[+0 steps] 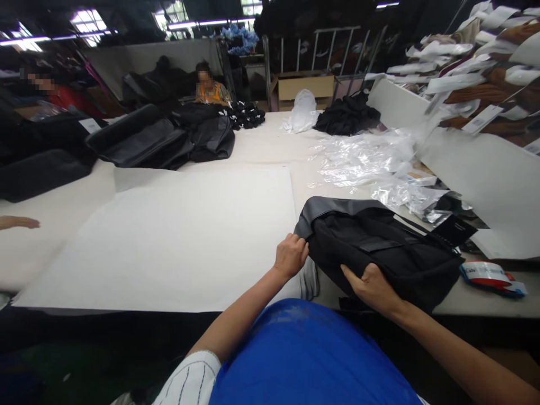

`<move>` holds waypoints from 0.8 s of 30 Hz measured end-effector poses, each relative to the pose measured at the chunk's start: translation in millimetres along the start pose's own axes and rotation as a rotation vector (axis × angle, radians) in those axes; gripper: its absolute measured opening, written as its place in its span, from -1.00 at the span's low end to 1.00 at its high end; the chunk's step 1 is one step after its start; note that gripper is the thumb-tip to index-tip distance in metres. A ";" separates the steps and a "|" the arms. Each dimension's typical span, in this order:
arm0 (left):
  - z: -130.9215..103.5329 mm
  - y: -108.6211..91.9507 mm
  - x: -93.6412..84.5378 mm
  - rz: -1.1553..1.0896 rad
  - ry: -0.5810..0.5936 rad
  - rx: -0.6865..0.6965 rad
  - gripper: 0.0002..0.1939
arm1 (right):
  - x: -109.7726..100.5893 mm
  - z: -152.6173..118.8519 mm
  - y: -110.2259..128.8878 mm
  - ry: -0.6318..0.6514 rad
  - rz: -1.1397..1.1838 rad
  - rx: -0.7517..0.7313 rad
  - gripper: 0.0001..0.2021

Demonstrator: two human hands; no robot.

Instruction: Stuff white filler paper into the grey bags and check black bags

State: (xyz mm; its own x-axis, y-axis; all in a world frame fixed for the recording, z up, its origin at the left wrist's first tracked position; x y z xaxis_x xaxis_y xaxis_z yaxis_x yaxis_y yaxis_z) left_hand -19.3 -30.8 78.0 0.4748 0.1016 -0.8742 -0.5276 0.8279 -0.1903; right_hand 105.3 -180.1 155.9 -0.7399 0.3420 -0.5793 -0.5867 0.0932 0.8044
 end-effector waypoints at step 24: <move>-21.1 16.1 48.7 -0.717 0.207 -0.612 -0.38 | -9.4 -6.4 14.2 0.492 0.295 0.273 -0.73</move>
Point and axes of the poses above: each hand's wrist, its own z-axis towards the middle knuckle, its own x-axis out of the palm, y = z × x, the point moved 3 cm from there along z, towards the middle knuckle, and after that the axes turned 9 degrees about z, right-handed, at the moved point
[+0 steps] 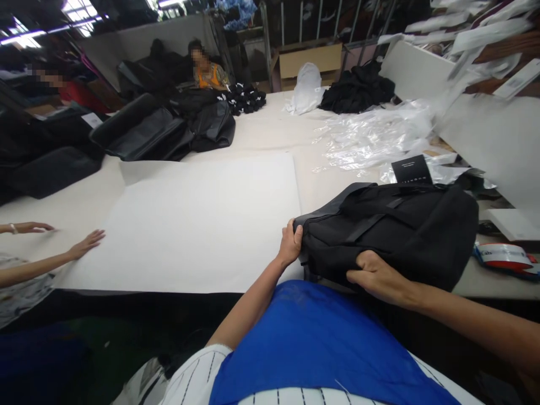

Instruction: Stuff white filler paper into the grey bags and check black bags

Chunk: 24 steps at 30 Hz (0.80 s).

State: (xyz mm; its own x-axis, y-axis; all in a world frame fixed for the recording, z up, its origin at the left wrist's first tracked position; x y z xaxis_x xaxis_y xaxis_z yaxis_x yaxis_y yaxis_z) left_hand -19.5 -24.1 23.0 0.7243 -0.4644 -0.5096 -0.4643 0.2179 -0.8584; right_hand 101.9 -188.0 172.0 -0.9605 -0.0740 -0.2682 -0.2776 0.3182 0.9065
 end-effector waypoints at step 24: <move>-64.9 52.8 -10.2 0.021 0.450 -0.108 -0.27 | 53.3 89.3 6.9 0.292 -0.173 0.148 -0.94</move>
State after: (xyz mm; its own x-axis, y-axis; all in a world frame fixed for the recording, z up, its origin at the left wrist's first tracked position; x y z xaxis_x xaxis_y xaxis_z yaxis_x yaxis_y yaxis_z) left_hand -84.5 -63.7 -13.5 0.4316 -0.7925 -0.4308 -0.5445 0.1519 -0.8249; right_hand 50.4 -105.3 134.8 -0.8703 -0.3981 -0.2899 -0.4513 0.4091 0.7931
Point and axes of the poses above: each hand's wrist, its own z-axis towards the middle knuckle, its own x-axis out of the palm, y = z × x, the point moved 3 cm from there along z, towards the middle knuckle, and after that the axes turned 9 degrees about z, right-handed, at the moved point
